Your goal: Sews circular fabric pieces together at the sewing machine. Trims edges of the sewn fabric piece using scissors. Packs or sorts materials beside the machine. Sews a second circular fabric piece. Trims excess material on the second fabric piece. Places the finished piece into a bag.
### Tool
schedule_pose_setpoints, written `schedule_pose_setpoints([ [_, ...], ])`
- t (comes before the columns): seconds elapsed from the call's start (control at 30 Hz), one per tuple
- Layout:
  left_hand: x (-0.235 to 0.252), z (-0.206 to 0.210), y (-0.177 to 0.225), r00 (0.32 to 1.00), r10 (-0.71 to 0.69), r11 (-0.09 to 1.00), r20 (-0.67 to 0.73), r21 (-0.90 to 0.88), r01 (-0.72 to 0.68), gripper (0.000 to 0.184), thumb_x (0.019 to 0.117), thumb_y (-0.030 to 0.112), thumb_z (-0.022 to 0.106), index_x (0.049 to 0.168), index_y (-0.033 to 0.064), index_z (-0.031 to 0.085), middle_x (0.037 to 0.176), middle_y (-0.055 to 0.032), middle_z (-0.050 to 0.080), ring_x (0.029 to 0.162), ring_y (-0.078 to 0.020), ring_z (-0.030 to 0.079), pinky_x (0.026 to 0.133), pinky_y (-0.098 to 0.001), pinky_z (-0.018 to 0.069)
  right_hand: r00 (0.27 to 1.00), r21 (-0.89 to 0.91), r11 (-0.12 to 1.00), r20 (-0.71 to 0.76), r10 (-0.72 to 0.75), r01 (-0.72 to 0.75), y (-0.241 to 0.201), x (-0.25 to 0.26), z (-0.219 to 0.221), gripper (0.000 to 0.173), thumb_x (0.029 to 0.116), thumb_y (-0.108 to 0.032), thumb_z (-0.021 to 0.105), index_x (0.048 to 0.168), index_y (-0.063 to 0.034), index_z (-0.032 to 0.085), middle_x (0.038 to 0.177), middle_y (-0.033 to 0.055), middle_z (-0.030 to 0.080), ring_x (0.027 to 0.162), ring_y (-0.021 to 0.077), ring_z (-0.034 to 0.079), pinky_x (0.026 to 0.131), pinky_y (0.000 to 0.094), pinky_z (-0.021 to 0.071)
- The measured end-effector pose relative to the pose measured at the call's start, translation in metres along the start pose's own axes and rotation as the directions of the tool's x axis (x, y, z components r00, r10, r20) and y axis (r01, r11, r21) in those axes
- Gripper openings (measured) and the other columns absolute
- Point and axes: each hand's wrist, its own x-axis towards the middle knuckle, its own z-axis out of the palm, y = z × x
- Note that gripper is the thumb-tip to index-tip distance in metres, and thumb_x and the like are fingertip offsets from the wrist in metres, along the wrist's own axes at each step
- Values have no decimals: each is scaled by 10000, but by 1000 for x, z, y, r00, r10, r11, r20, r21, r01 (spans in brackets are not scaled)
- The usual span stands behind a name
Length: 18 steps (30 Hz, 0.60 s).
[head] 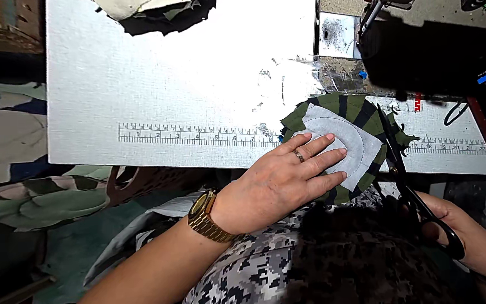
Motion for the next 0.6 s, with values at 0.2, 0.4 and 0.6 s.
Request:
schedule_pose_setpoints([
  [0.2,0,-7,-8,1000,0,1000,13,-7,0,344,990,73,520,1255,148,725,1476,-114,590,1434,-373,477,1164,-600,386,998,81,997,-60,8,-4,0,-2,6,362,942,-575,636,932,-214,647,744,-125,603,623,-36,582,540,128,499],
  [0.4,-2,-25,-12,996,-87,989,-19,114,89,364,984,87,542,1303,157,703,1507,-149,553,1472,-408,407,1185,-688,250,995,63,998,-101,-10,16,-1,-2,9,345,938,-562,646,900,-219,648,729,-135,598,608,-51,571,526,118,487],
  [0.6,-1,-15,2,996,-69,989,47,136,62,389,996,54,491,1319,144,686,1515,-140,547,1453,-383,447,1173,-622,344,1000,-5,1000,-8,9,-9,6,-6,-1,396,919,-601,632,965,-209,630,781,-130,601,680,-59,575,583,115,484],
])
